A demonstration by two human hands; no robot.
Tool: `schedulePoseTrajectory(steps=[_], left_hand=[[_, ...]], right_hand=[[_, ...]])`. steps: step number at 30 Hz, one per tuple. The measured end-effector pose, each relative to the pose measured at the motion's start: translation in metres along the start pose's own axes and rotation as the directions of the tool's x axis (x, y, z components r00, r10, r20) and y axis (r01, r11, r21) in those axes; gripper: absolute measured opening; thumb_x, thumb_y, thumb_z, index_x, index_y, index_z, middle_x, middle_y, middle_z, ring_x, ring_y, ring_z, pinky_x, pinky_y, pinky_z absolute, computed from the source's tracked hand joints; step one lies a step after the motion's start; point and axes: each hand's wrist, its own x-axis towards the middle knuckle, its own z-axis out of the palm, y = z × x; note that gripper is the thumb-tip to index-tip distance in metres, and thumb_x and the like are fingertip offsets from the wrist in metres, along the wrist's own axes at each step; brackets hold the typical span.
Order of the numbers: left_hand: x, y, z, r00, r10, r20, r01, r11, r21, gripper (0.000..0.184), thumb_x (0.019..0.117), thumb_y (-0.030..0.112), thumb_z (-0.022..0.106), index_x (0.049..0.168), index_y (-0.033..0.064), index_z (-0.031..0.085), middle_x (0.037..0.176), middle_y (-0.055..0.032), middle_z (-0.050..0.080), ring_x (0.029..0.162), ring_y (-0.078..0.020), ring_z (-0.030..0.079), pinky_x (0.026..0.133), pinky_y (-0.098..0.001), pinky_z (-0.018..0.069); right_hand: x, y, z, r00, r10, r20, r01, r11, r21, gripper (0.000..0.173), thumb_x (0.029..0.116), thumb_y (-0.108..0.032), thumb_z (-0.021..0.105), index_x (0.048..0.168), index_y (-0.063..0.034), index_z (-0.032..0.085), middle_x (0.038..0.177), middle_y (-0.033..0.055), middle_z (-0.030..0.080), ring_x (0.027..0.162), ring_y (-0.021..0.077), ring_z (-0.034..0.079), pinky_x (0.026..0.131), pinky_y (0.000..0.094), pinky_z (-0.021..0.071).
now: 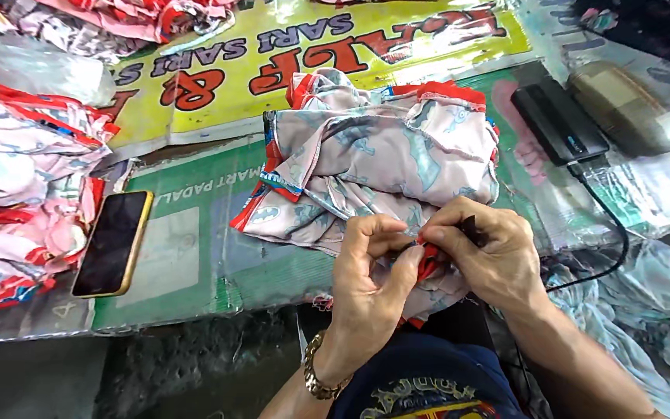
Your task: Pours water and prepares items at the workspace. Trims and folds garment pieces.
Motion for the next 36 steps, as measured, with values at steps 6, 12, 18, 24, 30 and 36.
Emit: schedulePoseTrajectory(steps=[6, 12, 18, 24, 30, 36], left_hand=[[0.003, 0.002, 0.002, 0.991, -0.133, -0.027, 0.125, 0.973, -0.196, 0.027, 0.0950, -0.006, 0.060, 0.114, 0.0116, 0.053, 0.093, -0.0017, 0.072, 0.086, -0.0079, 0.071, 0.081, -0.0245, 0.0596], [0.003, 0.001, 0.001, 0.986, -0.165, 0.024, 0.161, 0.907, -0.388, 0.023, 0.0973, -0.003, 0.060, 0.114, 0.0129, 0.059, 0.098, -0.0037, 0.072, 0.091, -0.0096, 0.071, 0.086, -0.0270, 0.0591], [0.004, 0.000, 0.003, 0.985, -0.170, -0.001, 0.156, 0.902, -0.402, 0.023, 0.0964, -0.003, 0.061, 0.113, 0.0125, 0.060, 0.096, -0.0030, 0.071, 0.088, -0.0081, 0.071, 0.084, -0.0257, 0.0594], [0.004, 0.003, 0.005, 0.980, -0.194, -0.035, 0.168, 0.918, -0.360, 0.023, 0.0933, -0.004, 0.063, 0.109, 0.0121, 0.061, 0.090, -0.0019, 0.070, 0.079, -0.0063, 0.069, 0.077, -0.0242, 0.0596], [0.002, 0.001, 0.005, 0.951, -0.309, -0.009, 0.263, 0.826, -0.499, 0.020, 0.0943, -0.002, 0.064, 0.107, 0.0127, 0.062, 0.088, -0.0052, 0.070, 0.080, -0.0092, 0.070, 0.078, -0.0263, 0.0598], [0.004, 0.000, 0.006, 0.998, -0.063, -0.001, 0.062, 0.979, -0.197, 0.015, 0.0988, -0.002, 0.059, 0.105, 0.0053, 0.070, 0.098, -0.0020, 0.071, 0.091, -0.0073, 0.068, 0.082, -0.0243, 0.0590]], right_hand=[[0.000, 0.000, -0.010, 0.980, -0.188, -0.066, 0.166, 0.954, -0.249, 0.012, 0.0983, -0.011, 0.066, 0.089, -0.0031, 0.065, 0.074, -0.0029, 0.064, 0.064, -0.0046, 0.059, 0.058, 0.0095, 0.0496], [-0.007, -0.004, -0.020, 0.996, -0.093, -0.009, 0.093, 0.994, -0.050, 0.032, 0.1067, -0.019, 0.052, 0.076, -0.0094, 0.052, 0.063, -0.0062, 0.045, 0.057, -0.0051, 0.045, 0.052, 0.0095, 0.0375], [-0.007, -0.004, -0.011, 0.996, -0.084, 0.008, 0.084, 0.996, 0.009, 0.016, 0.0965, -0.017, 0.070, 0.105, -0.0064, 0.063, 0.086, -0.0057, 0.060, 0.072, -0.0051, 0.055, 0.062, 0.0092, 0.0496], [-0.006, 0.002, -0.001, 0.927, -0.374, -0.033, 0.329, 0.852, -0.406, 0.015, 0.0995, -0.014, 0.064, 0.088, -0.0037, 0.065, 0.073, 0.0033, 0.063, 0.066, 0.0047, 0.059, 0.060, 0.0172, 0.0453], [-0.006, 0.004, -0.008, 0.902, -0.429, -0.044, 0.343, 0.776, -0.529, 0.022, 0.1034, -0.019, 0.057, 0.086, -0.0067, 0.059, 0.067, 0.0025, 0.054, 0.060, 0.0084, 0.053, 0.056, 0.0214, 0.0407], [-0.001, -0.003, -0.016, 0.983, -0.183, 0.013, 0.182, 0.964, -0.193, 0.024, 0.1020, -0.015, 0.059, 0.080, -0.0062, 0.055, 0.069, -0.0037, 0.050, 0.062, -0.0049, 0.048, 0.056, 0.0083, 0.0393]])
